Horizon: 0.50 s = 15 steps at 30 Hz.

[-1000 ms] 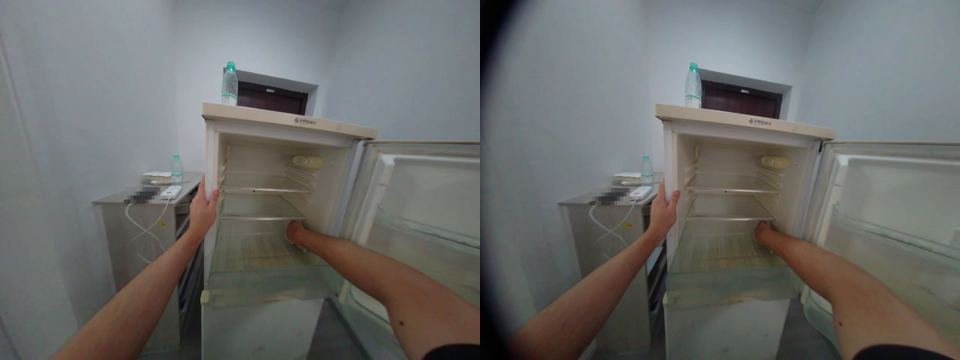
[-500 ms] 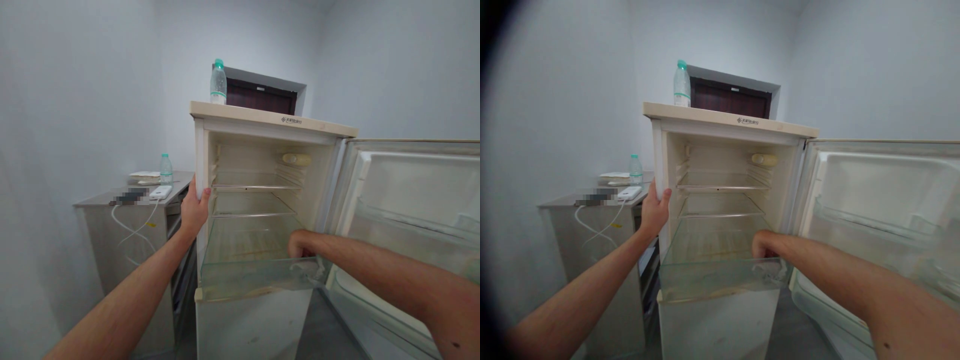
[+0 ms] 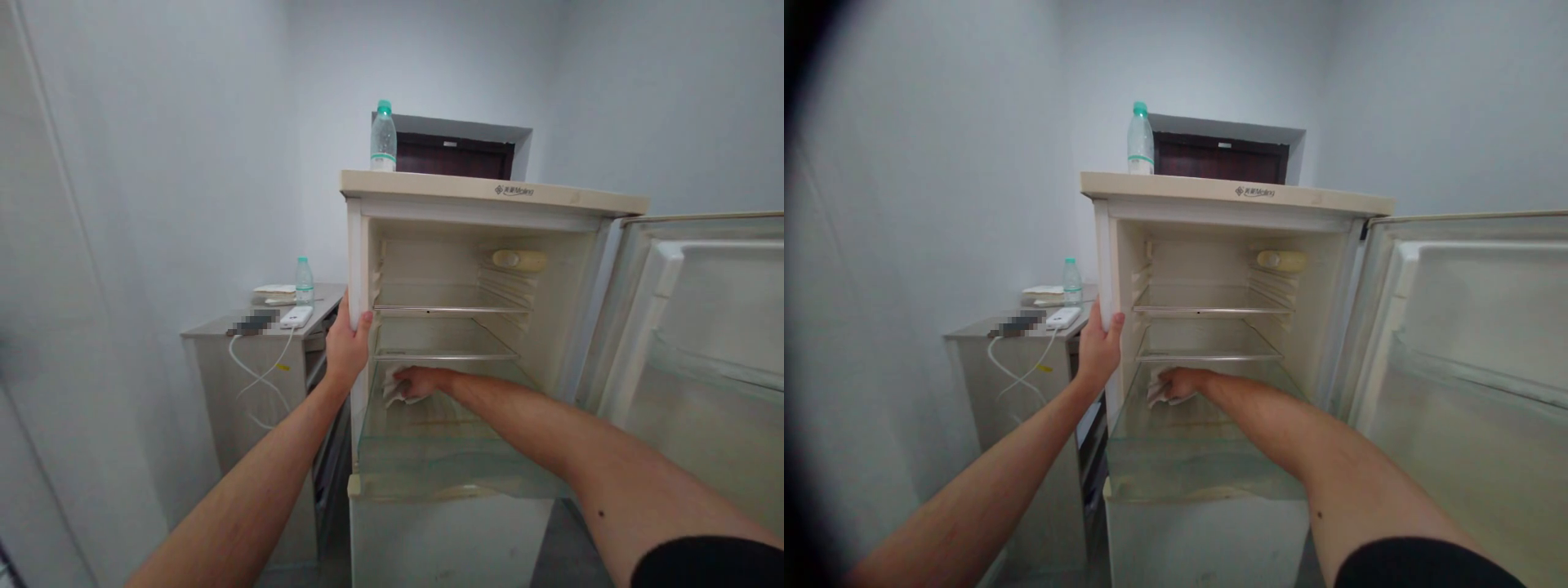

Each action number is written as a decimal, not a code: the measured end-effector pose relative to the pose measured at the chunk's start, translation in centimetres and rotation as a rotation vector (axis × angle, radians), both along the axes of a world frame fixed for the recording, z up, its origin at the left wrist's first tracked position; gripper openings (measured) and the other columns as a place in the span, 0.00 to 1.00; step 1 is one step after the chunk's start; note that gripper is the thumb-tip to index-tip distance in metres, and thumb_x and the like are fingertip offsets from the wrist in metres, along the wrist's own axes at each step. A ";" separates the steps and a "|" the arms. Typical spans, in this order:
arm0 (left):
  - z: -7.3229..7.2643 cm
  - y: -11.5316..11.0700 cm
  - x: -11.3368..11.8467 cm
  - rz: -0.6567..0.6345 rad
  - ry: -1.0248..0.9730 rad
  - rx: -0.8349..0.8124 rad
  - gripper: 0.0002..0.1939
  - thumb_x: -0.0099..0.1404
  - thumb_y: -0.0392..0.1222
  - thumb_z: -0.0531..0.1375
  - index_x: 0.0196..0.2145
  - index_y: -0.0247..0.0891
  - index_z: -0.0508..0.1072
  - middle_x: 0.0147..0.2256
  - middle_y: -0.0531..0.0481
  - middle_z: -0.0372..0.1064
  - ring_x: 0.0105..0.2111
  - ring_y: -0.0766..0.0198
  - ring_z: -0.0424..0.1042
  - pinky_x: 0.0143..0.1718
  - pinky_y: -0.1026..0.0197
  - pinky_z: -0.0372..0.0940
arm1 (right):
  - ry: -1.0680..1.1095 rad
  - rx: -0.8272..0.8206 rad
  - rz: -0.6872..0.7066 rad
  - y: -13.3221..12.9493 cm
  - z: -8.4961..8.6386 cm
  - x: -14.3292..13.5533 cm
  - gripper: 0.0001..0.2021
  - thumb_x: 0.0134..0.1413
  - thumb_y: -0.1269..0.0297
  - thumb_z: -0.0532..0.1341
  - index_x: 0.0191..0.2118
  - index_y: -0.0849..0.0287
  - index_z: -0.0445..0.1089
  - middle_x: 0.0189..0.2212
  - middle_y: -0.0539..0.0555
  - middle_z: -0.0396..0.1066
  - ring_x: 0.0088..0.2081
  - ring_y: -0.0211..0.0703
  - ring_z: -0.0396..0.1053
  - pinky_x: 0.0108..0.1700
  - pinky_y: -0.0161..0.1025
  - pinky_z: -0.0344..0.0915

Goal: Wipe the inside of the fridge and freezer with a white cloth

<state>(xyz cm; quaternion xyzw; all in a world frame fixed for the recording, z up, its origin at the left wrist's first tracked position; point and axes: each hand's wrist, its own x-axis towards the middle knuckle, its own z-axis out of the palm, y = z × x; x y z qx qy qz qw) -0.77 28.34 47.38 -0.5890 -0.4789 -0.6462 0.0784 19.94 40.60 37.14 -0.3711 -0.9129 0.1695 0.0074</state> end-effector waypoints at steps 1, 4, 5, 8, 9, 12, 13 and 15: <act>0.0 0.0 0.0 -0.002 0.002 0.005 0.38 0.85 0.65 0.56 0.83 0.45 0.65 0.73 0.35 0.78 0.71 0.36 0.79 0.71 0.37 0.74 | -0.040 0.012 0.015 0.0 -0.2 -0.7 0.33 0.57 0.65 0.78 0.69 0.59 0.80 0.72 0.67 0.78 0.74 0.66 0.73 0.76 0.54 0.69; -0.1 0.1 -0.1 -0.004 0.006 0.012 0.39 0.85 0.66 0.55 0.82 0.42 0.65 0.73 0.32 0.77 0.72 0.34 0.78 0.71 0.37 0.74 | -0.165 0.016 0.030 -0.8 -0.5 -1.6 0.36 0.55 0.57 0.82 0.69 0.57 0.81 0.71 0.67 0.77 0.74 0.68 0.74 0.73 0.55 0.73; -0.1 0.1 -0.1 -0.003 0.006 0.010 0.40 0.85 0.67 0.55 0.82 0.41 0.65 0.73 0.32 0.77 0.72 0.34 0.78 0.71 0.37 0.74 | -0.192 -0.023 0.035 -1.3 -0.5 -1.7 0.36 0.54 0.57 0.82 0.68 0.56 0.81 0.68 0.65 0.80 0.69 0.66 0.78 0.68 0.52 0.76; 0.0 0.0 0.0 0.004 0.006 0.002 0.41 0.84 0.69 0.54 0.82 0.41 0.66 0.72 0.31 0.78 0.70 0.33 0.79 0.69 0.36 0.75 | -0.223 -0.343 0.085 -3.5 -0.8 -1.2 0.37 0.52 0.59 0.83 0.67 0.50 0.79 0.53 0.52 0.83 0.47 0.49 0.85 0.46 0.39 0.81; 0.0 -0.1 0.0 0.007 0.006 -0.001 0.42 0.84 0.70 0.54 0.82 0.41 0.66 0.71 0.31 0.79 0.70 0.33 0.80 0.68 0.36 0.75 | -0.224 -0.494 0.117 -4.4 -1.1 -1.0 0.37 0.50 0.60 0.83 0.67 0.49 0.78 0.49 0.48 0.82 0.40 0.44 0.83 0.41 0.36 0.79; 0.2 -0.2 0.1 0.013 -0.001 0.003 0.42 0.84 0.71 0.54 0.81 0.40 0.67 0.70 0.31 0.80 0.68 0.33 0.81 0.67 0.37 0.76 | -0.258 -0.851 0.214 -6.8 -2.3 0.1 0.31 0.50 0.62 0.83 0.60 0.49 0.80 0.41 0.42 0.79 0.30 0.35 0.76 0.33 0.30 0.72; 0.2 -0.2 0.1 0.012 -0.004 0.005 0.43 0.84 0.71 0.54 0.81 0.40 0.67 0.70 0.31 0.80 0.68 0.34 0.81 0.67 0.38 0.76 | -0.278 -0.905 0.223 -7.3 -2.5 0.5 0.27 0.51 0.63 0.82 0.57 0.51 0.81 0.39 0.41 0.79 0.29 0.34 0.74 0.32 0.29 0.71; 0.3 -0.3 0.2 0.009 -0.006 0.005 0.43 0.84 0.71 0.54 0.81 0.39 0.67 0.69 0.30 0.80 0.67 0.34 0.81 0.67 0.38 0.76 | -0.326 -0.929 0.178 -7.4 -2.3 1.4 0.20 0.52 0.67 0.78 0.52 0.53 0.81 0.35 0.42 0.79 0.28 0.35 0.74 0.31 0.30 0.72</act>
